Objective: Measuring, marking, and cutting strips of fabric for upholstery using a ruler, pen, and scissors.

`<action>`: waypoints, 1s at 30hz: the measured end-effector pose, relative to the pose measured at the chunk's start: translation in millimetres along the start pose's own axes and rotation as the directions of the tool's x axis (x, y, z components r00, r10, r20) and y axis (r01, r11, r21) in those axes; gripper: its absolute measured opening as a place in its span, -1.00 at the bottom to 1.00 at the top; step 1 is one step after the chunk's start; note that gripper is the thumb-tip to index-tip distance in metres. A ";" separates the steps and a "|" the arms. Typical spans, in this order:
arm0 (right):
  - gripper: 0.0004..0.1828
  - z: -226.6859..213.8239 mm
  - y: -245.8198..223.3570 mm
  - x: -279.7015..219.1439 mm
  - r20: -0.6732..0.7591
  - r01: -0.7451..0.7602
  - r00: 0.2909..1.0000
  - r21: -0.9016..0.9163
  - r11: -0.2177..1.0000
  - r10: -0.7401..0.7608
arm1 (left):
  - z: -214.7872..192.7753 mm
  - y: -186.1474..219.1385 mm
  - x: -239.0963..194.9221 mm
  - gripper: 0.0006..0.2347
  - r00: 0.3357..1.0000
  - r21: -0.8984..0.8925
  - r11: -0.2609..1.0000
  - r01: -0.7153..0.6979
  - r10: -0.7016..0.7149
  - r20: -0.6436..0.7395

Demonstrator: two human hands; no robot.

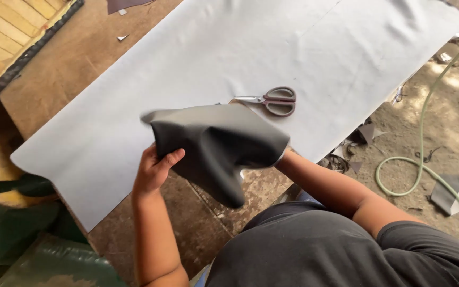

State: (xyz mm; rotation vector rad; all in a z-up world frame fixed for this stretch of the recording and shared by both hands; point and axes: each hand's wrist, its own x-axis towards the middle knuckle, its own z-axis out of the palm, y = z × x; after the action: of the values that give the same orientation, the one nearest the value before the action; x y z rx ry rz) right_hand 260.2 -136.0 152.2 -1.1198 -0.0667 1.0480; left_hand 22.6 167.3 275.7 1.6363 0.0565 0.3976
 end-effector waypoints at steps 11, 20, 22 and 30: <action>-0.47 -147.4 -202.9 -17.1 0.326 0.368 0.874 0.043 0.929 -0.361 | 109.1 30.8 33.1 -0.89 0.972 0.270 0.950 -0.154 0.195 -0.133; -0.23 -172.4 -340.7 -79.8 0.345 0.187 0.752 -0.929 -0.321 -0.562 | 263.0 67.8 128.3 -0.92 0.876 0.536 0.803 -0.262 0.430 -0.216; -0.41 -164.6 -355.0 -77.8 0.686 0.503 0.475 -0.725 -0.471 -0.550 | 280.1 87.7 153.8 -0.91 0.857 0.536 0.761 -0.366 0.500 -0.124; -0.67 -149.0 -350.8 -1.1 0.739 0.787 0.523 -0.610 -0.091 -0.424 | 258.6 59.1 229.1 -0.81 0.765 0.653 0.557 -0.514 0.642 0.055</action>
State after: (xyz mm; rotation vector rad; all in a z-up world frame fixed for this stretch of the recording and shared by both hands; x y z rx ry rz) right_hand 566.2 -254.3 346.2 -1.6692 -1.6243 0.1025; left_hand 300.1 -24.5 370.7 2.2820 -0.2532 1.1651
